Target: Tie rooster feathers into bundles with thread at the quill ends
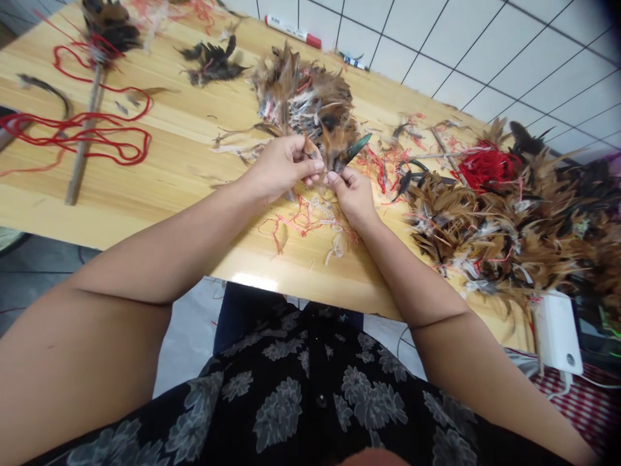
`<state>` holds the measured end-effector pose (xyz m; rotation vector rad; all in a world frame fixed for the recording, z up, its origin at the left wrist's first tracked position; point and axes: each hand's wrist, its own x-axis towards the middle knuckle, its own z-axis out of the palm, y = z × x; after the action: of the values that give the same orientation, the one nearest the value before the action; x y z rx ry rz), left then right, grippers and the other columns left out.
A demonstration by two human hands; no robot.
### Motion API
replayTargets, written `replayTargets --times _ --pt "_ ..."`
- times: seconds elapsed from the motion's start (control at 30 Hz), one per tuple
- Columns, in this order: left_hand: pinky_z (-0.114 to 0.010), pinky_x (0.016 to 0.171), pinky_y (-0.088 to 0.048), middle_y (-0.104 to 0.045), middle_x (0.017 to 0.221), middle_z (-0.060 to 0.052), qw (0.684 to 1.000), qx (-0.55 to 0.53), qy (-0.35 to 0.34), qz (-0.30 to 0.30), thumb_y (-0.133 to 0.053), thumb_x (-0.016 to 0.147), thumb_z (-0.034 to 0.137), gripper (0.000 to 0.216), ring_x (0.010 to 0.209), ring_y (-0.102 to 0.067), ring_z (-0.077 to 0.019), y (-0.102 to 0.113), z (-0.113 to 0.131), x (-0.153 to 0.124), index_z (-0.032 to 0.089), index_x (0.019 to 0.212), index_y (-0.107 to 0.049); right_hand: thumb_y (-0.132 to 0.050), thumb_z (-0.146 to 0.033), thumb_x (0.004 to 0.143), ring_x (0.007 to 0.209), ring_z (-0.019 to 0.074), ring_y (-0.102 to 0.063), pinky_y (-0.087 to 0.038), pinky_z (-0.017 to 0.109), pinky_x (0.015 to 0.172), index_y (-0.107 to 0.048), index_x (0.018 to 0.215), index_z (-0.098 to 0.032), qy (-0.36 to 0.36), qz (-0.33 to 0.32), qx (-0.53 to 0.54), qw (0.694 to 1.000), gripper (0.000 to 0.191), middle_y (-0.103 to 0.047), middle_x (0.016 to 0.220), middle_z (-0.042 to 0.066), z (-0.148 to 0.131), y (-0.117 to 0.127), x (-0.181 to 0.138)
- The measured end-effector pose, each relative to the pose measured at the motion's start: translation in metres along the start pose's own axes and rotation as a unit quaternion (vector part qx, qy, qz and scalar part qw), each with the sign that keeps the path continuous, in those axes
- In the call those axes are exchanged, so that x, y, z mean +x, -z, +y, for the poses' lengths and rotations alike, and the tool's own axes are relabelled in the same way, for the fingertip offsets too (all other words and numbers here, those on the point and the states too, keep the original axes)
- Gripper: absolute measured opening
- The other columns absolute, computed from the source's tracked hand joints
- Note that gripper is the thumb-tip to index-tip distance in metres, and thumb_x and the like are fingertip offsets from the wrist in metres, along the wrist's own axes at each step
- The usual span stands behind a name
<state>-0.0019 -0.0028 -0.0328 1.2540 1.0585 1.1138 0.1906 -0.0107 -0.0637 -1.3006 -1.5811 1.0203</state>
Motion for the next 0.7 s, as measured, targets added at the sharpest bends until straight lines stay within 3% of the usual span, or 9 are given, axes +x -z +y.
replayTargets --times 0.33,0.5,0.7 --pt "-0.035 0.083 -0.064 -0.065 0.075 0.000 0.999 0.044 -0.009 0.000 -0.089 0.088 0.000 0.027 0.084 -0.078 -0.0243 0.0082 -0.0021 0.0035 0.020 0.088 -0.070 -0.082 -0.071 0.104 0.079 0.0164 -0.054 -0.044 0.033 0.079 -0.079 0.086 -0.021 0.020 -0.004 -0.031 0.999 0.053 -0.063 0.077 -0.002 0.0038 0.0011 0.0020" --pt "-0.034 0.077 -0.060 -0.067 0.075 0.000 0.996 0.085 -0.020 -0.006 -0.085 0.091 0.004 0.022 0.078 -0.076 -0.0230 0.0073 -0.0071 0.0041 0.020 0.089 -0.071 -0.084 -0.066 0.104 0.082 0.0171 -0.057 -0.048 0.034 0.084 -0.076 0.080 -0.022 0.029 -0.024 -0.035 0.999 0.051 -0.065 0.081 0.000 0.0017 0.0008 0.0011" --pt "-0.034 0.074 -0.057 -0.070 0.074 0.000 0.993 0.114 -0.009 -0.005 -0.081 0.093 0.000 0.027 0.068 -0.068 -0.0189 -0.0006 -0.0005 0.0004 0.021 0.082 -0.067 -0.090 -0.050 0.102 0.083 0.0173 -0.056 -0.046 0.034 0.086 -0.059 0.069 -0.023 0.027 -0.020 -0.068 0.997 0.052 -0.061 0.080 -0.001 -0.0048 -0.0020 0.0010"
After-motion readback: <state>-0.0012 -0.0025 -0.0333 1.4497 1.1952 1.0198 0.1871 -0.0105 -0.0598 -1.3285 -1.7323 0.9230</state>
